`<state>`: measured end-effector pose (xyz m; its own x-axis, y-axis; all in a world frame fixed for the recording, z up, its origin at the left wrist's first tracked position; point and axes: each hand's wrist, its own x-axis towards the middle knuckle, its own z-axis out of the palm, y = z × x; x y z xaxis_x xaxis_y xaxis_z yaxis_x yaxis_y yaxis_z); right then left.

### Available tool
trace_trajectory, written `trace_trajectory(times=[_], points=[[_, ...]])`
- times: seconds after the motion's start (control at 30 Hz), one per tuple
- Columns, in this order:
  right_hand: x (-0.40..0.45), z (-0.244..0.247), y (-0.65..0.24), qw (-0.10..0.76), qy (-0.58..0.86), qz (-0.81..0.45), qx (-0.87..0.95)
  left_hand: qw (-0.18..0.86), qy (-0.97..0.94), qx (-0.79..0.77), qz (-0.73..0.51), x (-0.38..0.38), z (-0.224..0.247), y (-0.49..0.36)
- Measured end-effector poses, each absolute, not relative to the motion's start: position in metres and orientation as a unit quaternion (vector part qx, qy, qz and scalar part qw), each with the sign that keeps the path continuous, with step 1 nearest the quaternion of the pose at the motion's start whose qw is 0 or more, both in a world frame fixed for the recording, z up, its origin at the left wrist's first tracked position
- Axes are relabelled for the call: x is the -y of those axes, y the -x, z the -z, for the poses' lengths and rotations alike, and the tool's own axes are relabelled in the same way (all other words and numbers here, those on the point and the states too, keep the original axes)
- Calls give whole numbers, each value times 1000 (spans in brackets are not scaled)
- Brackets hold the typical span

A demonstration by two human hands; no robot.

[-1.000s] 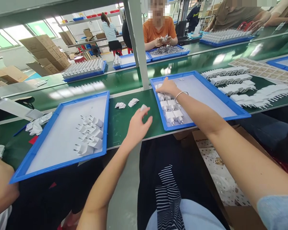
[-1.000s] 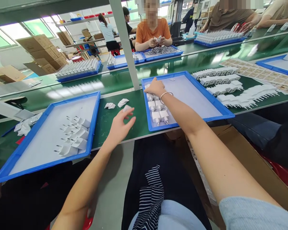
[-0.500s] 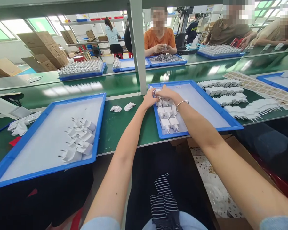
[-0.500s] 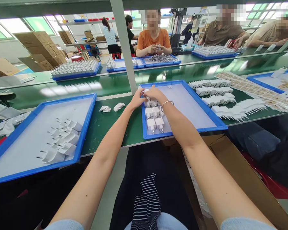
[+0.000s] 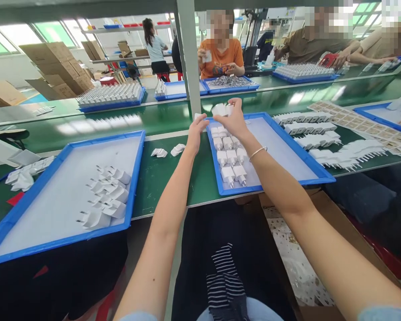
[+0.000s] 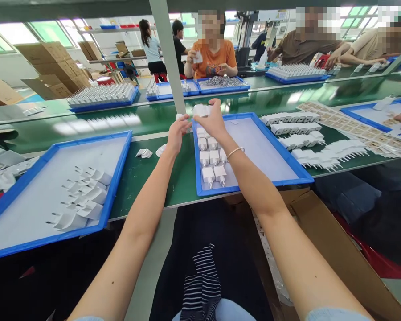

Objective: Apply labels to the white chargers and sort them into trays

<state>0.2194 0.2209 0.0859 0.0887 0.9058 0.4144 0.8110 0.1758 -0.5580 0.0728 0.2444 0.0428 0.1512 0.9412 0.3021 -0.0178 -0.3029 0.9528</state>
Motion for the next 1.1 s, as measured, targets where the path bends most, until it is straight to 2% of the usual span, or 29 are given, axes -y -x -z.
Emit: trace_trajectory(times=[0.13, 0.23, 0.37, 0.5, 0.6, 0.87, 1.1], points=[[-166, -98, -191, 451, 474, 32, 755, 515, -591, -291, -548, -183, -74, -54], [-115, -86, -177, 496, 388, 69, 774, 521, -574, -261, -575, -125, -73, -51], [-57, -64, -175, 557, 321, -11, 766, 487, -553, -244, -631, -69, -61, -50], [-20, -55, -180, 554, 332, -173, 744, 450, -589, -231, -630, -45, -57, -45], [-4, -48, -182, 549, 357, -234, 718, 441, -617, -244, -605, -36, -57, -42], [16, -45, -189, 551, 290, -340, 705, 468, -626, -245, -574, -12, -52, -34], [26, -38, -191, 559, 342, -323, 683, 514, -602, -232, -565, -1, -48, -31]])
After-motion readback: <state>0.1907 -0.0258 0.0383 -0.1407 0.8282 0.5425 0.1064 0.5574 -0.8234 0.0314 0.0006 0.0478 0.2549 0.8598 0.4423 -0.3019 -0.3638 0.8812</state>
